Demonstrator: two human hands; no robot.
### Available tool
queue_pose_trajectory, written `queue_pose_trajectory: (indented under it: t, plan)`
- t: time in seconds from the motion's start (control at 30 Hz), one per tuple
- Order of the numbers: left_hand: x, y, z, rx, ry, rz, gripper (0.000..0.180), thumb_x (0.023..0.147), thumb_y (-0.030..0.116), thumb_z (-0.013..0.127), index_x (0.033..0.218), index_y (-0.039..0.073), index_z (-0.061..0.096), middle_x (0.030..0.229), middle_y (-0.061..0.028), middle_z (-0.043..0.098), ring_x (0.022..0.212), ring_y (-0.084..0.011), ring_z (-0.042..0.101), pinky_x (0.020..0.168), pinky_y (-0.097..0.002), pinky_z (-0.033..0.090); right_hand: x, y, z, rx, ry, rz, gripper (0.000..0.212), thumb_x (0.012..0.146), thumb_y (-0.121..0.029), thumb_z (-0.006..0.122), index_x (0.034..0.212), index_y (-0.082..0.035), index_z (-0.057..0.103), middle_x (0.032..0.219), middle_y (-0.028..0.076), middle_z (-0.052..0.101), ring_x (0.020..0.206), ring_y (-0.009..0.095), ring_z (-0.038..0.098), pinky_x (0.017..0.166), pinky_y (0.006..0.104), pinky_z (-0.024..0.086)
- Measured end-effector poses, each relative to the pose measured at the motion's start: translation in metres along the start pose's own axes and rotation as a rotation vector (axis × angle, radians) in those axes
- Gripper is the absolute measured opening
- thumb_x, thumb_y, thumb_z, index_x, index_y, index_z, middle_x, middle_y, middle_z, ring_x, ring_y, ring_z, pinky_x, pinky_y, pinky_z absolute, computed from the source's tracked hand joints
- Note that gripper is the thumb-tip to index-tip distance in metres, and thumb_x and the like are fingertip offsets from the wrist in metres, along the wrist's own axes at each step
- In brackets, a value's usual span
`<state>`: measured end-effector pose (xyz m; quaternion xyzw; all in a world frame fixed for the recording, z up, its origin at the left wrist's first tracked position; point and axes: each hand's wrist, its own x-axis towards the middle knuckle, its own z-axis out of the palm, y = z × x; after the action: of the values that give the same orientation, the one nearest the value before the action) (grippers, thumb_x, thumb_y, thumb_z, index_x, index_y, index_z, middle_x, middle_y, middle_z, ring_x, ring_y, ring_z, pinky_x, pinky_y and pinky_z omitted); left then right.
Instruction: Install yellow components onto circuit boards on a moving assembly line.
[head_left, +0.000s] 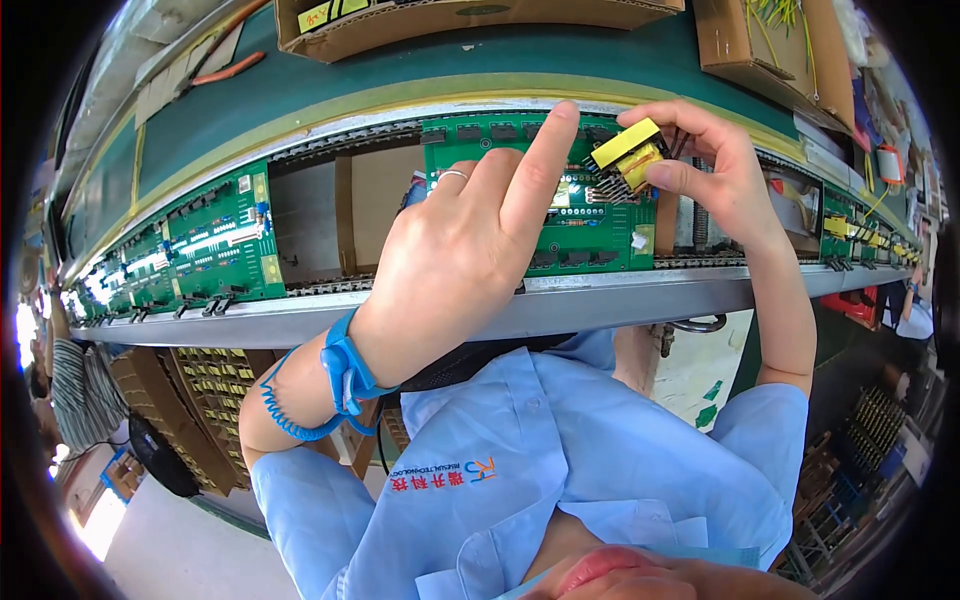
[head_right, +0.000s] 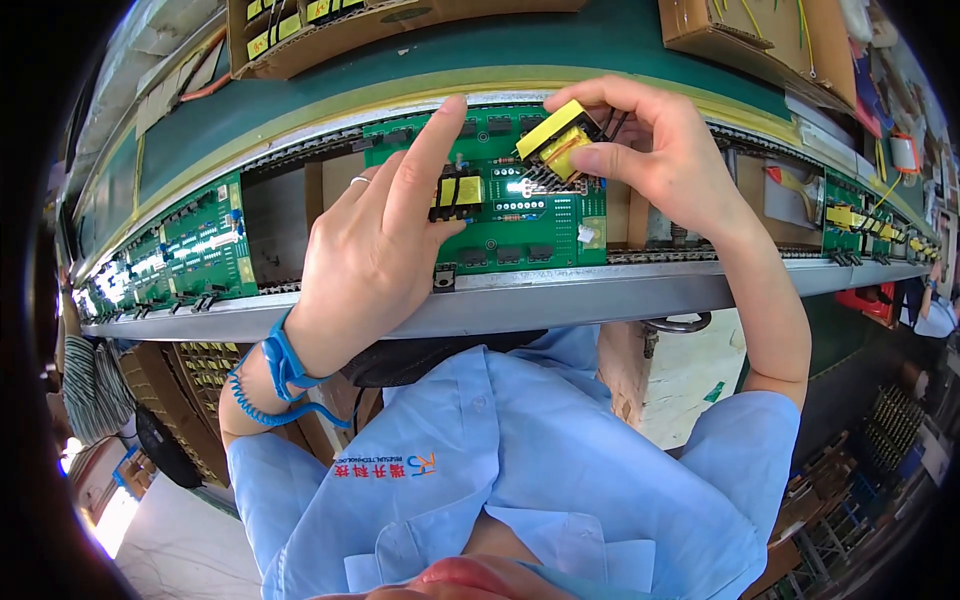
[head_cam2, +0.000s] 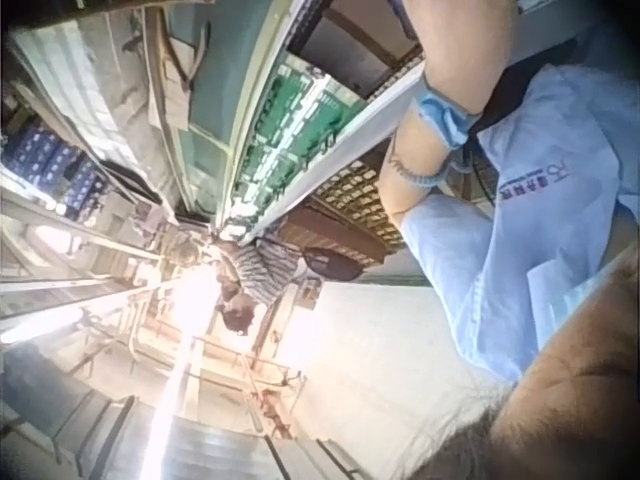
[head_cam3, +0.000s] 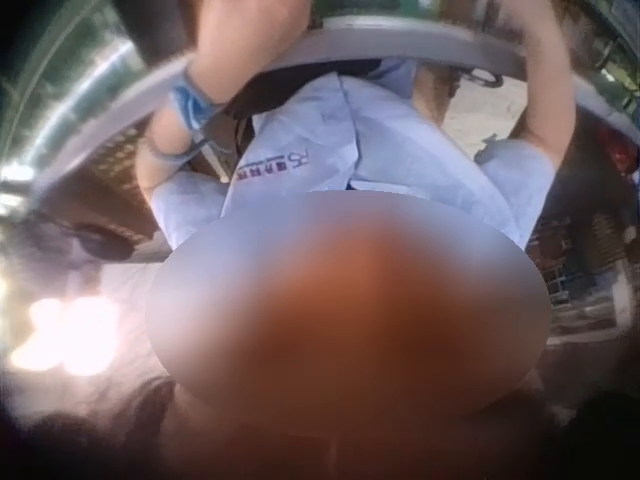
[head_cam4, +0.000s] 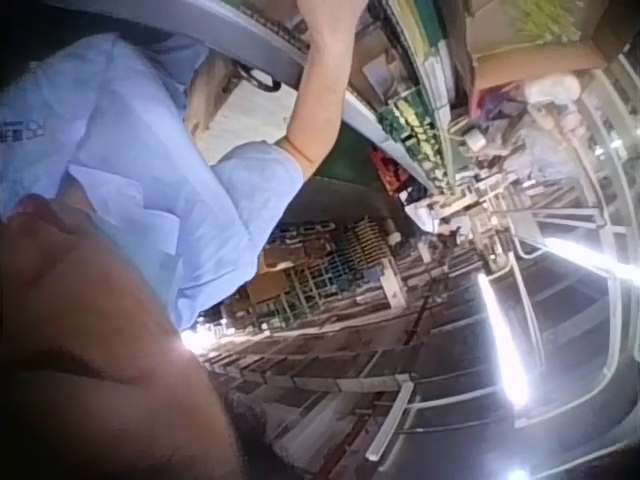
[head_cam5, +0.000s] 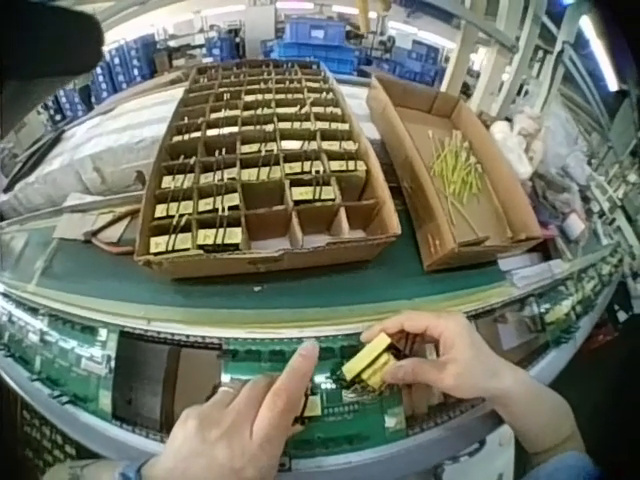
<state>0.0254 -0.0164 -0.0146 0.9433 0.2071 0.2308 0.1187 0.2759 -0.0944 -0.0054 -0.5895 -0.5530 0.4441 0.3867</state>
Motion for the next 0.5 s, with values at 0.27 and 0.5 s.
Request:
queue_pose_trajectory:
  t: [0.27,0.5]
  plan:
    - [0.002,0.008,-0.006,-0.05,-0.133,-0.107,0.091,0.068,0.004,0.077,0.149,0.008,0.036,0.097,-0.0125,0.064,0.081,-0.0287,0.064,0.067,-0.038,0.054,-0.005,-0.009,0.008,-0.286,0.078,-0.15,0.037,0.079,-0.002,0.072,0.116,-0.006,0.066,0.099,0.004,0.07,0.08,0.015,0.066,0.071,0.0278,0.051]
    - [-0.001,-0.001,0.006,0.029,0.061,0.021,0.075,0.077,0.002,0.063,0.147,0.001,0.037,0.08,-0.0063,0.055,0.067,-0.0171,0.059,0.051,-0.0282,0.052,-0.008,-0.038,0.037,-0.873,0.057,-0.434,0.033,0.074,-0.004,0.069,0.107,-0.004,0.067,0.09,0.007,0.066,0.081,0.025,0.065,0.072,0.0347,0.048]
